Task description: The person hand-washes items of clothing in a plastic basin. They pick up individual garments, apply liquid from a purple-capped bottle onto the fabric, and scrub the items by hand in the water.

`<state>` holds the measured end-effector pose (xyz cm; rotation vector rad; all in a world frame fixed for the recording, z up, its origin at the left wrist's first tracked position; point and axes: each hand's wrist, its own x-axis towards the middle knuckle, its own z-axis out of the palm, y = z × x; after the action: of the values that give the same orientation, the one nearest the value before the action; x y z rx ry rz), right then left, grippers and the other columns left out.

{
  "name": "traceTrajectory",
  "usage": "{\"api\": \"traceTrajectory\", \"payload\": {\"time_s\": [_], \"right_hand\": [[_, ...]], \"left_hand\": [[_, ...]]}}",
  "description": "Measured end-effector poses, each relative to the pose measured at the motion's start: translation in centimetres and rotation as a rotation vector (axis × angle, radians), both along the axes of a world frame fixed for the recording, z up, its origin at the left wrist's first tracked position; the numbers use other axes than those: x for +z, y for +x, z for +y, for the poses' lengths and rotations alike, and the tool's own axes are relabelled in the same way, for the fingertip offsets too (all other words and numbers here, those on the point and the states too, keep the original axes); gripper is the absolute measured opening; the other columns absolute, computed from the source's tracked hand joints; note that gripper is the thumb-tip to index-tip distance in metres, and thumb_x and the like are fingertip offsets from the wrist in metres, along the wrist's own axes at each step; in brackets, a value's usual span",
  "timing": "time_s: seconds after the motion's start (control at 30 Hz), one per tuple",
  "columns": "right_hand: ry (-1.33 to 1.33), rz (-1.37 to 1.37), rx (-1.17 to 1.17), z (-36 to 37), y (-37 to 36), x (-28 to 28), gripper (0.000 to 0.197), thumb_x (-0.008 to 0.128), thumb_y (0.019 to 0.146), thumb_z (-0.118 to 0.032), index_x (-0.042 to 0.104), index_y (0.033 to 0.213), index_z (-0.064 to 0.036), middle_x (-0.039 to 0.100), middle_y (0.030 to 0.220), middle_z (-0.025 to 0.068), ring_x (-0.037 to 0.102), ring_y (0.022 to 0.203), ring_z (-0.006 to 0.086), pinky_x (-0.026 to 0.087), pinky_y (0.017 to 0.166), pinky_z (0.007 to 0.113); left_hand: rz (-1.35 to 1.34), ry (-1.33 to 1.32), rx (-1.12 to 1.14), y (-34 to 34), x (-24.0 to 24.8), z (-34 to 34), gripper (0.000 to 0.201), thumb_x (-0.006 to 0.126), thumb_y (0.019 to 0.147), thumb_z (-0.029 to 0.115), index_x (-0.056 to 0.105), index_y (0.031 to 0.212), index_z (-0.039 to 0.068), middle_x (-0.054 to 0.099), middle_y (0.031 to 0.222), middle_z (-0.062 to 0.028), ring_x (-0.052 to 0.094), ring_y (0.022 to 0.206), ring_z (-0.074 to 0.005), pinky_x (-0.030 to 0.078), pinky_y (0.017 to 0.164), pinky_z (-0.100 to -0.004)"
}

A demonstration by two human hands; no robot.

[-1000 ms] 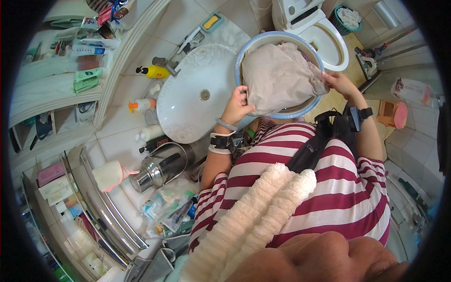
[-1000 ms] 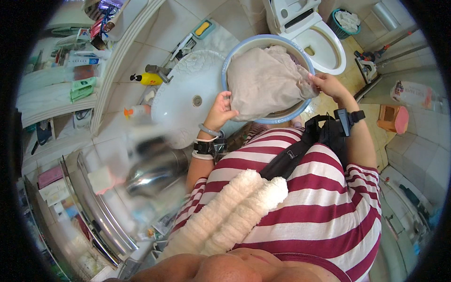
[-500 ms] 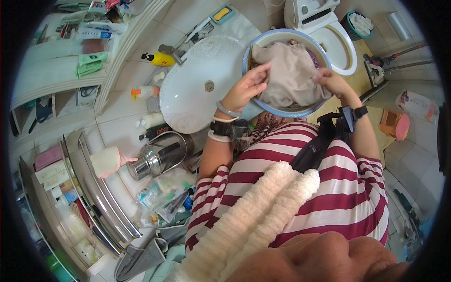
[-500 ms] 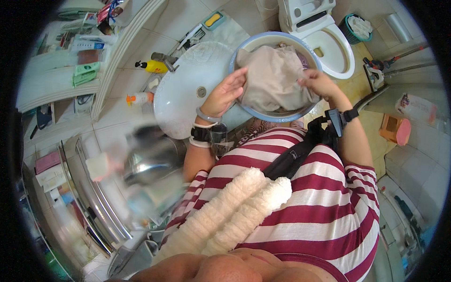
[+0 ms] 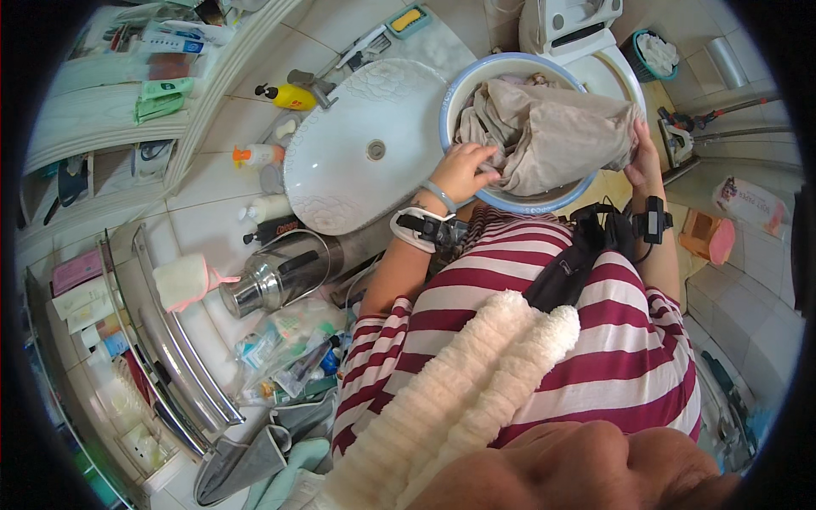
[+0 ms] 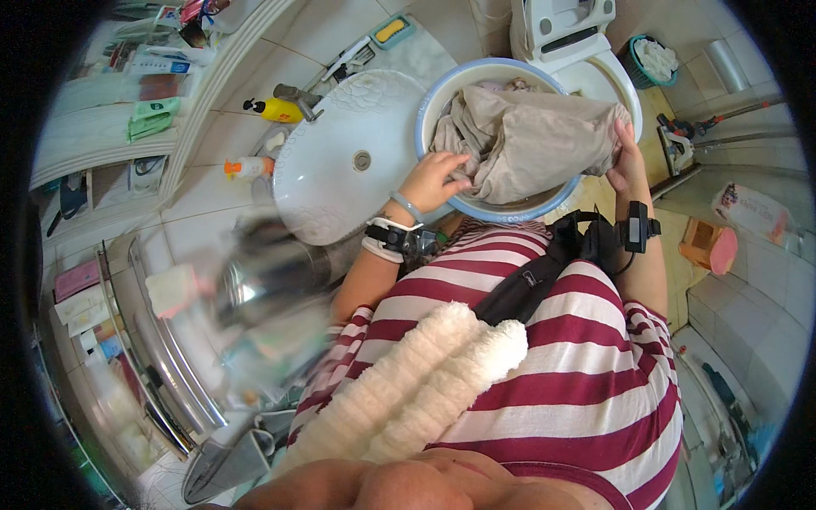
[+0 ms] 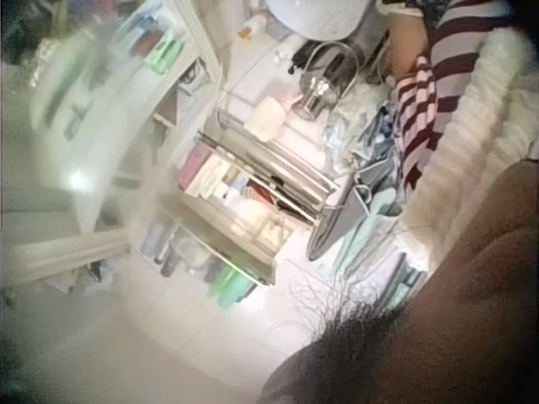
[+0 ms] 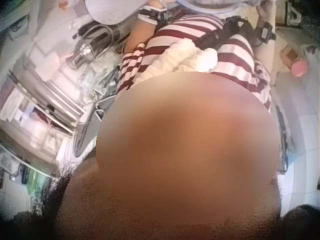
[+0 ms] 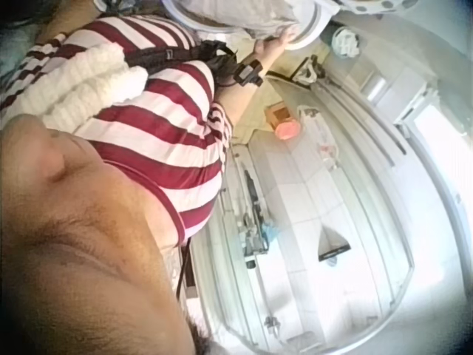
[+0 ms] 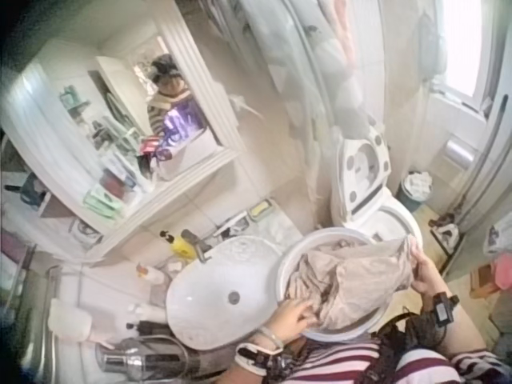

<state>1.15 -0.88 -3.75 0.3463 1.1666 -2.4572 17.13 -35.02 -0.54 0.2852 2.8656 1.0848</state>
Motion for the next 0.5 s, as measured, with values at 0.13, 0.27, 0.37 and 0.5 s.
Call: {"api": "traceTrajectory", "payload": {"time_s": [0.13,0.27,0.37,0.5], "right_hand": [[-0.124,0.102,0.028,1.3,-1.6,0.9,0.047,0.057,0.089,-0.027,0.042,0.129,-0.0078,0.054,0.121,0.0068,0.055,0.107,0.0213,0.045,0.09,0.037],[-0.171,0.118,-0.062,3.7,-3.3,2.2,0.033,0.053,0.091,-0.025,0.053,0.118,-0.0056,0.061,0.113,0.0071,0.06,0.099,0.0216,0.047,0.086,0.037],[-0.22,0.172,-0.101,5.0,-3.8,2.5,0.032,0.053,0.091,-0.02,0.052,0.119,-0.004,0.06,0.114,0.0065,0.057,0.104,0.0213,0.045,0.09,0.037],[-0.181,0.178,-0.098,5.3,-3.6,2.6,0.036,0.053,0.091,-0.017,0.048,0.124,-0.0039,0.057,0.118,0.0065,0.054,0.108,0.0211,0.043,0.092,0.037]], "left_hand": [[0.034,-0.132,-0.055,0.4,0.7,-1.1,0.047,0.071,0.072,0.035,0.062,0.111,0.012,0.06,0.09,-0.0111,0.056,0.088,-0.0284,0.04,0.086,-0.0389],[-0.077,0.197,0.117,0.6,2.3,-4.0,0.024,0.067,0.079,0.019,0.066,0.097,0.002,0.06,0.083,-0.0077,0.057,0.075,-0.0211,0.045,0.07,-0.0308],[-0.102,0.47,0.273,1.5,4.1,-6.2,0.017,0.063,0.081,0.009,0.065,0.094,-0.001,0.061,0.083,-0.0065,0.056,0.075,-0.0164,0.044,0.068,-0.0261],[-0.107,0.395,0.299,2.1,5.0,-7.6,0.012,0.062,0.081,0.006,0.065,0.091,-0.002,0.06,0.088,-0.0068,0.055,0.081,-0.0142,0.042,0.074,-0.0243]]}}
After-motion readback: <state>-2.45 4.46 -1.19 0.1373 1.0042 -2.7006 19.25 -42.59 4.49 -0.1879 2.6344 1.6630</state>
